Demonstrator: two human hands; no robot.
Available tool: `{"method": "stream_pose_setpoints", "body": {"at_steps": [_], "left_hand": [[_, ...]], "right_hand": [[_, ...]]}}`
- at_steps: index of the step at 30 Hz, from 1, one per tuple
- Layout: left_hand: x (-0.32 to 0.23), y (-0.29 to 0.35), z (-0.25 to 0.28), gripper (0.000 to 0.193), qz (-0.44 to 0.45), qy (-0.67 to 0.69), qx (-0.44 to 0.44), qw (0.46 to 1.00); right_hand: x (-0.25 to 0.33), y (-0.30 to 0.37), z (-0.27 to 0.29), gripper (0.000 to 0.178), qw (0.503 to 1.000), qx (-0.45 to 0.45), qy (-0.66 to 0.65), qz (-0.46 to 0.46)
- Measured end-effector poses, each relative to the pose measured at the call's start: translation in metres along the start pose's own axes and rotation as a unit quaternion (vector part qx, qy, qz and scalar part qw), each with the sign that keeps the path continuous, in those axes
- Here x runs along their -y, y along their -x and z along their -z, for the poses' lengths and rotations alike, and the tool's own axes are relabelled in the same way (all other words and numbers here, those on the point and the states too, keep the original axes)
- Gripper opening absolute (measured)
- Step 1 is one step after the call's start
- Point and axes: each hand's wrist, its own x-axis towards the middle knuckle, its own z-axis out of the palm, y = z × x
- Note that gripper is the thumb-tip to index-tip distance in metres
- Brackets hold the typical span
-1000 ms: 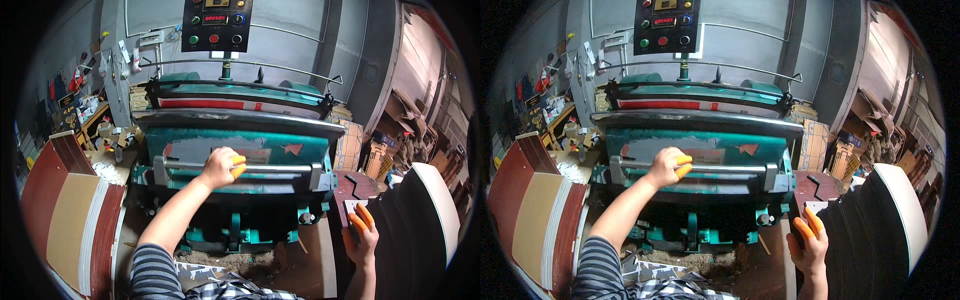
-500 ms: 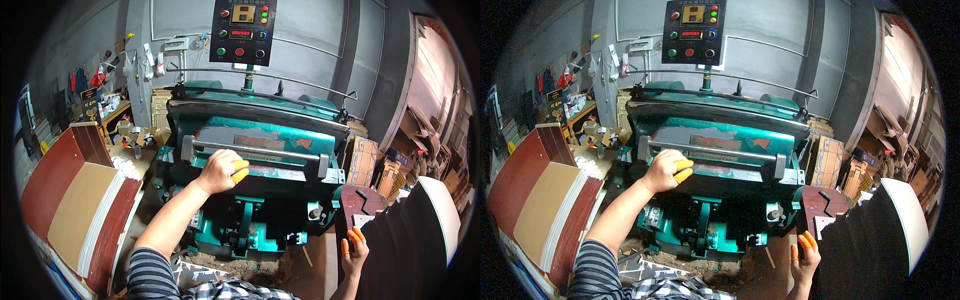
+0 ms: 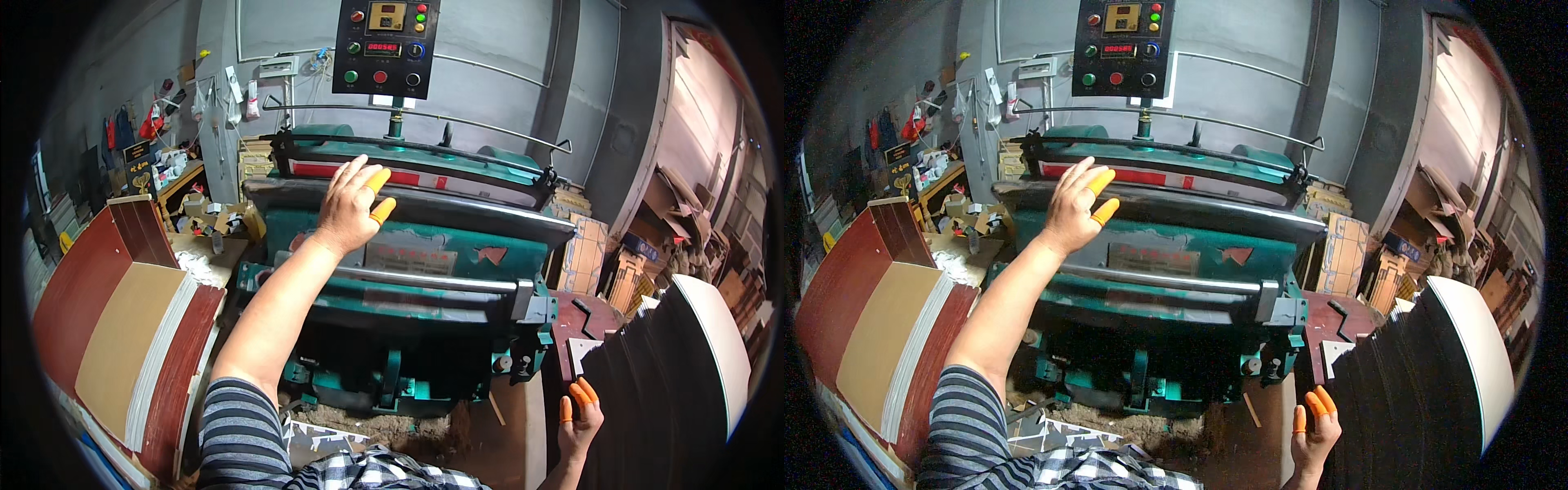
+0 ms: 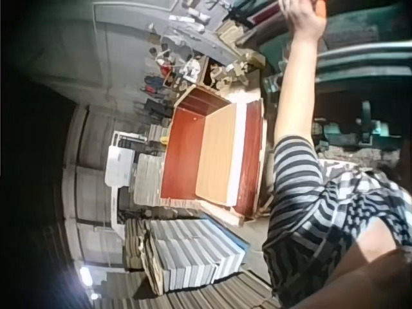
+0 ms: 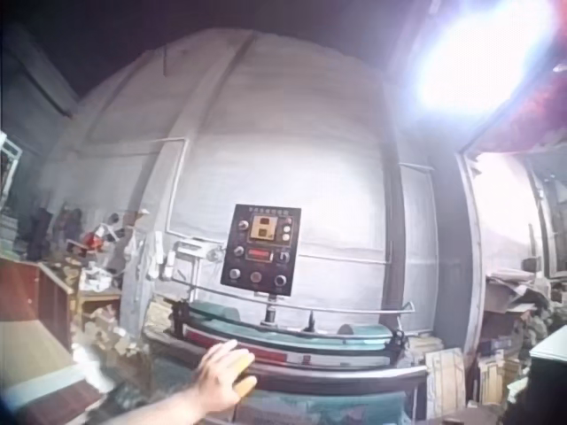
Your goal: The person repeatedly picks up flat cardboard sheets from a stack, places them on a hydraulic guillotine cutter, aligns them, and cuts them one at a time. The cut pieces are set aside on a nearby surface. The process is repeated for multiple sheets throughout the clip.
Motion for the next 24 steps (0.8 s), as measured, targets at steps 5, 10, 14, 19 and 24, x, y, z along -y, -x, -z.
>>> {"method": "stream_pose_setpoints", "body": {"at_steps": [5, 10, 14, 19, 24], "left_hand": [[0.019, 0.027, -0.007, 0.065, 0.09, -0.042, 0.162, 0.982], [0.05, 0.128, -0.016, 0.084, 0.177, -0.067, 0.443, 0.877], [0.068, 0.248, -0.003, 0.094, 0.192, -0.096, 0.567, 0.795], [0.036, 0.304, 0.062, 0.099, 0.15, -0.009, 0.627, 0.765], [-0.005, 0.31, 0.174, 0.098, 0.045, 0.041, 0.635, 0.77]], "right_hand": [[0.021, 0.007, 0.007, 0.022, 0.999, -0.037, 0.018, 0.009], [0.046, 0.012, 0.0, 0.02, 0.999, -0.018, -0.002, 0.042], [0.048, 0.029, -0.039, 0.027, 0.996, 0.063, -0.061, 0.019], [0.044, 0.046, -0.126, 0.055, 0.969, 0.243, -0.052, -0.012], [0.073, 0.047, -0.153, 0.113, 0.86, 0.496, 0.087, 0.08]]}}
